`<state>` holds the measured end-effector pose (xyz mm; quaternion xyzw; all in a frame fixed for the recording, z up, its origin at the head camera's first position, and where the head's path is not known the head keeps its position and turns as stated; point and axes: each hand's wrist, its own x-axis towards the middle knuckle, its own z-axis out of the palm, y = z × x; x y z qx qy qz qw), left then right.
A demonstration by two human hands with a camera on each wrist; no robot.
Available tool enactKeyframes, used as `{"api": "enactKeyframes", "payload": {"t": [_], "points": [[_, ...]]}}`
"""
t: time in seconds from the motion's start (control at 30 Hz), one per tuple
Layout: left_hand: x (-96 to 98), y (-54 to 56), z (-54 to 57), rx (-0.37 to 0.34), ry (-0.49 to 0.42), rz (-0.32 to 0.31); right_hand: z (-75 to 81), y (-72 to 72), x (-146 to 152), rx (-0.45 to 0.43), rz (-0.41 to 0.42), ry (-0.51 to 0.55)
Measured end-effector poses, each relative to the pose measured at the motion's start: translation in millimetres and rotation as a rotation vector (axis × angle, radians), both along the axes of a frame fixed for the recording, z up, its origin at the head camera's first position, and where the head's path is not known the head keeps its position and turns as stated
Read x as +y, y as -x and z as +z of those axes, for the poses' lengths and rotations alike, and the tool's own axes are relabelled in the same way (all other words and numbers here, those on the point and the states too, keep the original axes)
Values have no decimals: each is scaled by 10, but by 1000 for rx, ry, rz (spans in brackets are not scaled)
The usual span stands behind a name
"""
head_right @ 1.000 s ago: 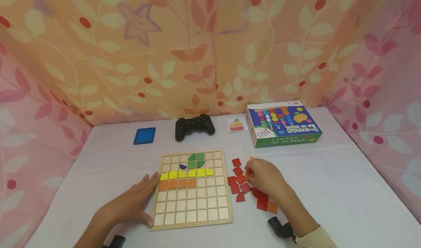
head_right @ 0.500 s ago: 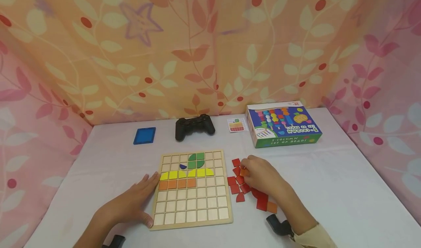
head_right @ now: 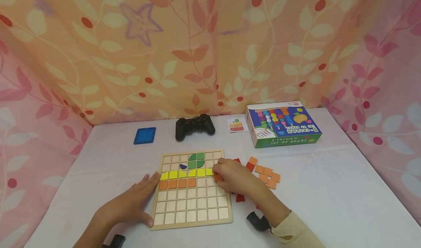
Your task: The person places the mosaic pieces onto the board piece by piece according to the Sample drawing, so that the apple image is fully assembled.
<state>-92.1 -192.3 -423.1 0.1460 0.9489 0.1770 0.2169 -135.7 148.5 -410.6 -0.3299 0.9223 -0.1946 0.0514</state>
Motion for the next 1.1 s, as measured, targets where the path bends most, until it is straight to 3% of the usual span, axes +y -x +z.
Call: {"api": "enactKeyframes", "payload": {"t": [0.23,0.5,0.7,0.93,1.1], "points": [[11,9,1,-4,1,7,-9,19,-304,-41,21,-46],[27,15,4,0,-2,5,-30,28,-453,42,100,-28],[23,25,-15,-1,3,6,-59,10,-482,42,128,-9],[10,23,-15,-5,8,5,-44,-19,-354,-17,36,27],[4,18,-16,-4,7,-7,34,30,-113,13,-47,51]]}}
